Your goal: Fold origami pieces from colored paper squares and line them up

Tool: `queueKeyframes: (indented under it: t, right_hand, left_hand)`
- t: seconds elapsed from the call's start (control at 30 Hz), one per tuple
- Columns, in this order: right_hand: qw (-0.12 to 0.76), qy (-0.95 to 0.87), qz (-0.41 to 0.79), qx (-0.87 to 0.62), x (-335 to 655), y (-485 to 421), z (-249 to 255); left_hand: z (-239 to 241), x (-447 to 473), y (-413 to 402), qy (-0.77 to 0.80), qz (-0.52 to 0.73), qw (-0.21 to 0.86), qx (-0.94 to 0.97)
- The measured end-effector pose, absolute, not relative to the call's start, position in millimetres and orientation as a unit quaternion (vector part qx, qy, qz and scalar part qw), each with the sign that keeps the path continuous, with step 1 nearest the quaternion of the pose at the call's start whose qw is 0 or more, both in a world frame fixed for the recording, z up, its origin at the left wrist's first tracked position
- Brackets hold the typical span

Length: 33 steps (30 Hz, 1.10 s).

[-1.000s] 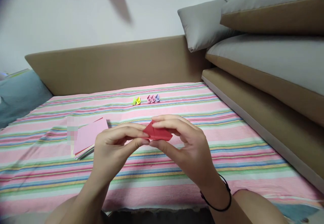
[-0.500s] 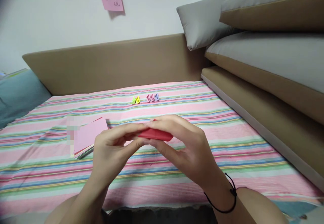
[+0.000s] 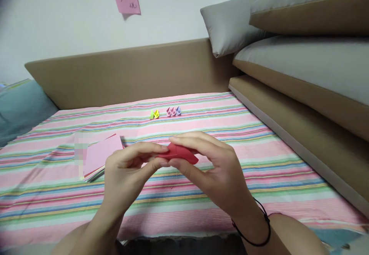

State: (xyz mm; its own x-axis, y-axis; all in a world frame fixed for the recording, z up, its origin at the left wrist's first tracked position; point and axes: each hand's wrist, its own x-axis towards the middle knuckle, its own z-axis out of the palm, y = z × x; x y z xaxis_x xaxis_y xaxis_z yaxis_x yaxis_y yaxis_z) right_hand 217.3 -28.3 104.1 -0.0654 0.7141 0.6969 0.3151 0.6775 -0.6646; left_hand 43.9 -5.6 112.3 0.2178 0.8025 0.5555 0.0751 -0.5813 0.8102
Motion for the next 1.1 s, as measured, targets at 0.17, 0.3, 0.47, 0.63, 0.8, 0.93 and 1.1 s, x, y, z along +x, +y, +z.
queueKeyframes:
  t: [0.17,0.3,0.47,0.63,0.8,0.93,1.1]
  right_hand:
    - [0.604,-0.666,0.218,-0.380,213,-30,102]
    - [0.617,-0.633,0.243,-0.400,210,-32,101]
    - [0.628,-0.623,0.234,-0.403,210,-32,101]
    - [0.622,-0.627,0.245,-0.401,209,-33,101]
    - [0.637,-0.592,0.317,-0.378,206,-33,102]
    - [0.638,-0.591,0.320,-0.375,205,-32,103]
    - [0.628,-0.608,0.291,-0.388,206,-34,104]
  left_hand:
    - [115,45,-8,0.303,0.539,0.407,0.673]
    - [117,48,-8,0.314,0.525,0.450,0.651]
    - [117,49,-5,0.320,0.512,0.409,0.684]
    - [115,47,-5,0.309,0.529,0.368,0.700]
    - [116,50,-8,0.326,0.543,0.365,0.682]
    - [116,51,-11,0.310,0.548,0.334,0.701]
    - [112,50,-13,0.306,0.558,0.287,0.716]
